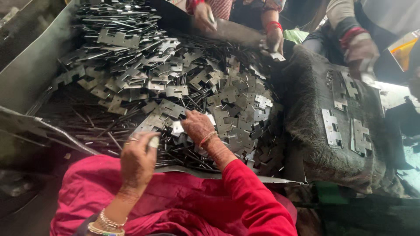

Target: The person sits on the floor and assembles metal hardware by inserting long pins into cross-shaped metal plates. They pick up the plates and pins from a large metal bin and place the assembled units onto a nearby surface.

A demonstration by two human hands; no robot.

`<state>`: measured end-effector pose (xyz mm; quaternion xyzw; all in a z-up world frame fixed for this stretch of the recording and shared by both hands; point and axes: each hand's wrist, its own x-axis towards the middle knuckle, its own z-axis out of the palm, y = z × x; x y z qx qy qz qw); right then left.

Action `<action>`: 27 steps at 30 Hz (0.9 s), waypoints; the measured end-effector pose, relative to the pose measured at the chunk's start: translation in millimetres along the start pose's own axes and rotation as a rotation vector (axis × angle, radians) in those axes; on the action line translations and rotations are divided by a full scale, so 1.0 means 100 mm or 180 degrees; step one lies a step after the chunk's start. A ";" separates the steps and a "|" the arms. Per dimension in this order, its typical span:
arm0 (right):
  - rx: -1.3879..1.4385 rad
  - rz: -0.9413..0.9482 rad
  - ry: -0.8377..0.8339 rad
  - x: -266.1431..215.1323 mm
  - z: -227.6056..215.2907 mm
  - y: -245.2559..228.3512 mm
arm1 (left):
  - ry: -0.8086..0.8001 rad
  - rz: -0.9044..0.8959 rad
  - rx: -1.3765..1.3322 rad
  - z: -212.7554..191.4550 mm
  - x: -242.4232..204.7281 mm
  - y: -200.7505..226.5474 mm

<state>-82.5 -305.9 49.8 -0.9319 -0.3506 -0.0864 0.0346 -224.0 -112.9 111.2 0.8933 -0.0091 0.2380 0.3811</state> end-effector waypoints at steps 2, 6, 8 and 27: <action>0.0046 -0.0321 0.0390 -0.08 0.02 0.01 | 0.0124 0.0124 0.0086 0.10 0.08 -0.06; 0.1210 0.1249 0.2235 -0.45 -0.24 0.23 | -0.0240 -0.0156 -0.0051 0.75 0.37 -0.12; 0.3267 0.2020 0.3297 -0.81 -0.42 0.38 | -0.0474 0.0110 -0.0182 1.29 0.54 -0.04; 0.7702 0.3292 0.2556 -1.81 -0.06 0.03 | -0.1092 -0.0712 0.0042 1.96 0.79 0.23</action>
